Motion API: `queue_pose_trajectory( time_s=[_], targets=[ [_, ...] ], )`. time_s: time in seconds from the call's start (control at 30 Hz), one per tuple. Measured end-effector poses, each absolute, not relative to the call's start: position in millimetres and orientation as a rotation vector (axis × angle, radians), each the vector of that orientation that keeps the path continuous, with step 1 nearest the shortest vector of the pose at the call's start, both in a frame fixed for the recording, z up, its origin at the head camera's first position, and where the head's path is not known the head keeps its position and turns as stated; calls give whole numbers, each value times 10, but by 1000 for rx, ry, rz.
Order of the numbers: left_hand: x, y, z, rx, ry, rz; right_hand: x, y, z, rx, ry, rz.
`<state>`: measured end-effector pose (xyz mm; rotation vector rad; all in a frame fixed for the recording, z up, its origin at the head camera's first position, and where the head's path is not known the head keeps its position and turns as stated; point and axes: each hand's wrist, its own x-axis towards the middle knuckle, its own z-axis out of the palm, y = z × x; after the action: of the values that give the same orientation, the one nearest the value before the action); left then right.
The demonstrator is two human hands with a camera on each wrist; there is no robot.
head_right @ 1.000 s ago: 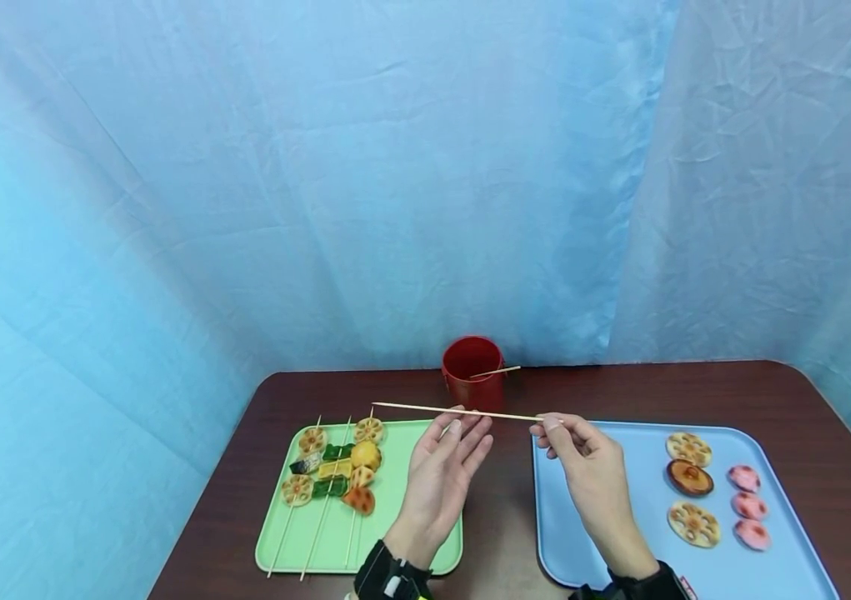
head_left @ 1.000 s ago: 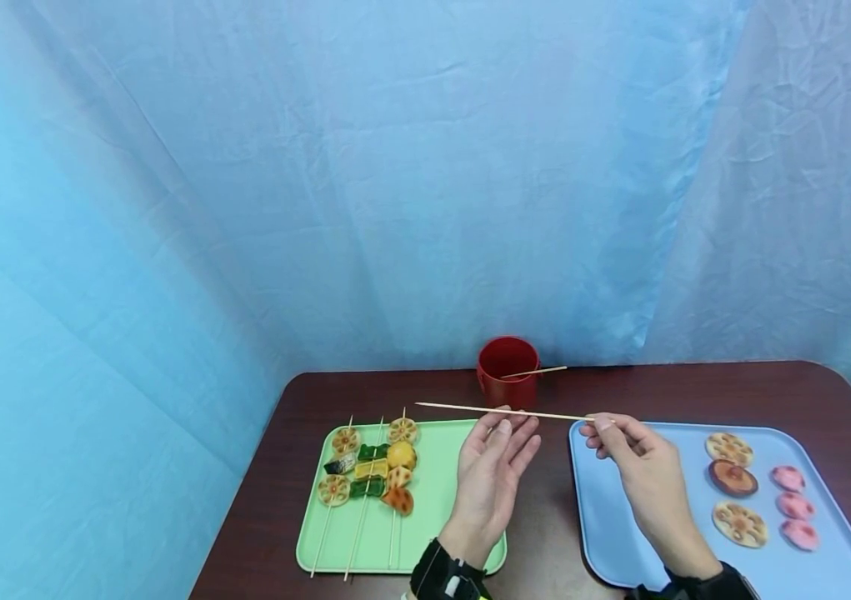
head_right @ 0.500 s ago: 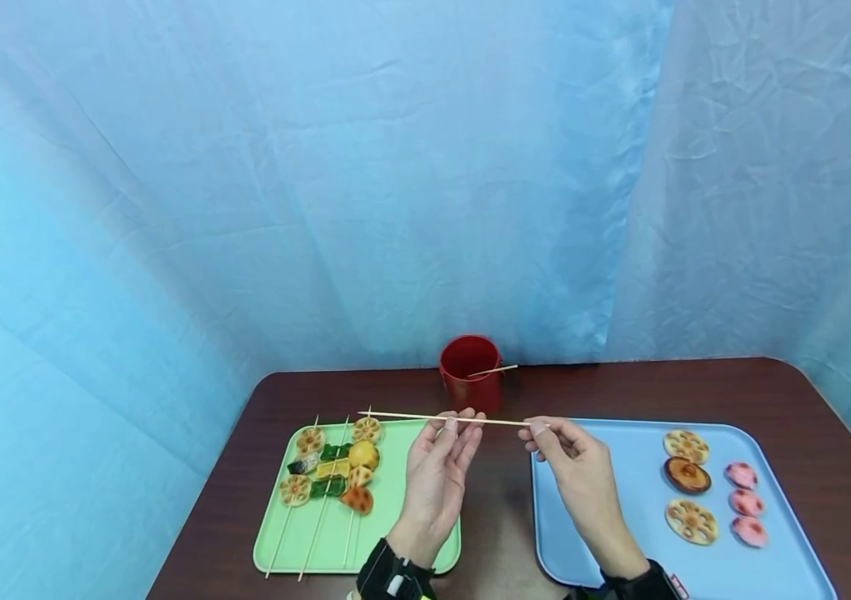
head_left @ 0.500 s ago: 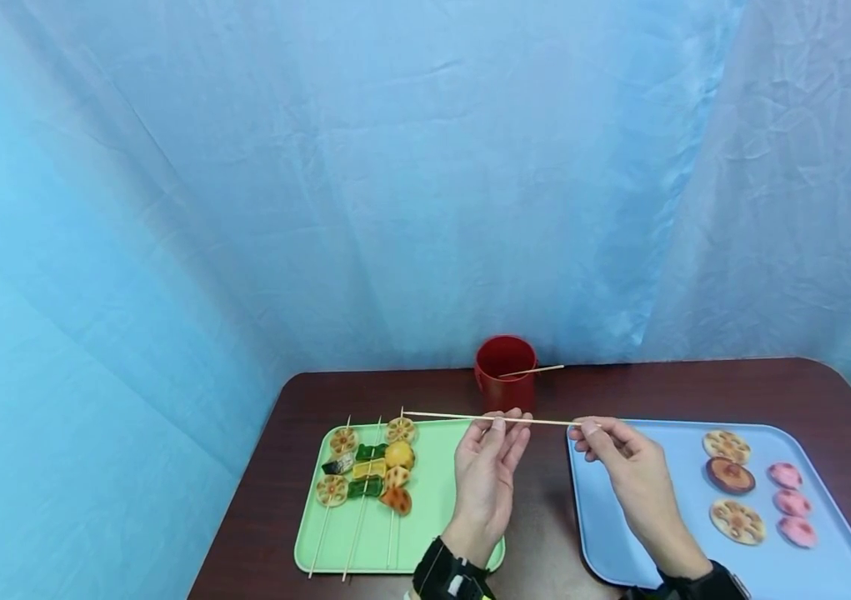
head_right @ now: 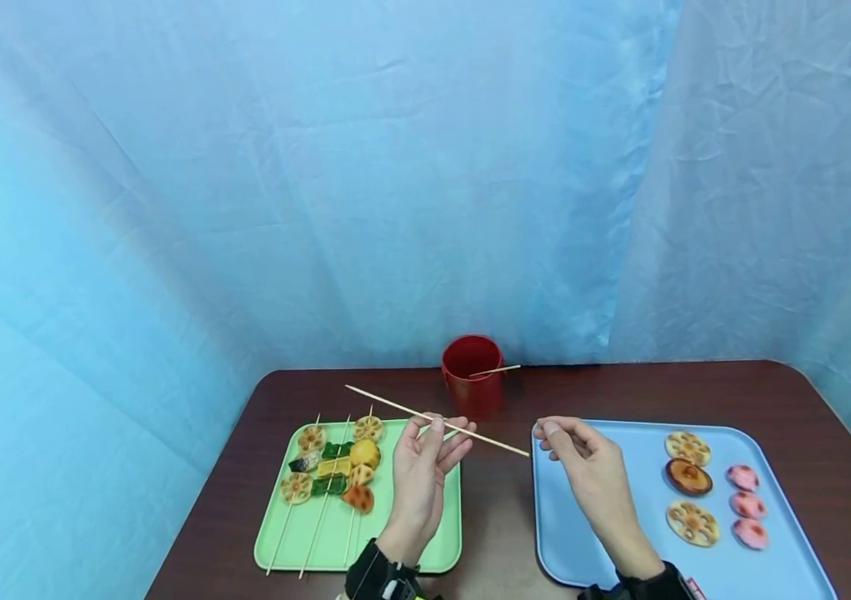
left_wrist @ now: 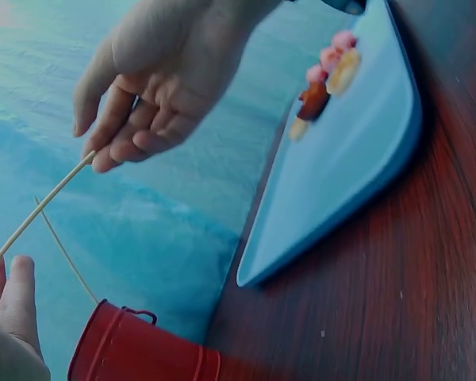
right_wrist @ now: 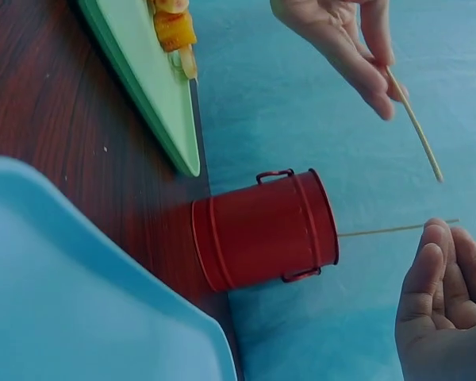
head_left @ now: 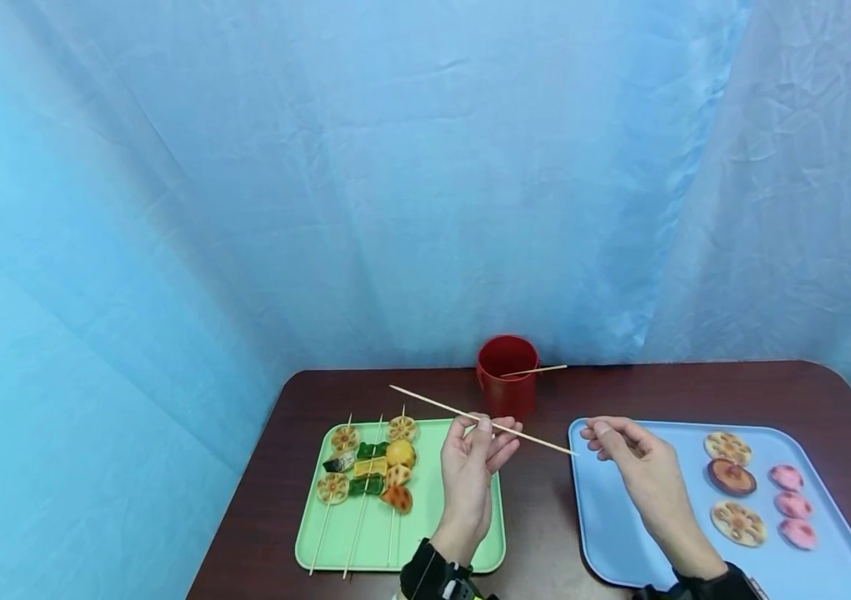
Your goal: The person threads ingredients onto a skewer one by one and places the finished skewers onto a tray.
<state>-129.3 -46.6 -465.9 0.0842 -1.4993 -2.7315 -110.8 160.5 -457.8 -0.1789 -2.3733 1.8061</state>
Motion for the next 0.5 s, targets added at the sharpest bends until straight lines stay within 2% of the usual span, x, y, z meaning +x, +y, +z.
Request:
queue_pose_trajectory(
  time_s=[0.5],
  targets=[
    [-1275, -693, -4820, -151, -1826, -2529, -1025, 2102, -4614, -213, -2547, 1546]
  ],
)
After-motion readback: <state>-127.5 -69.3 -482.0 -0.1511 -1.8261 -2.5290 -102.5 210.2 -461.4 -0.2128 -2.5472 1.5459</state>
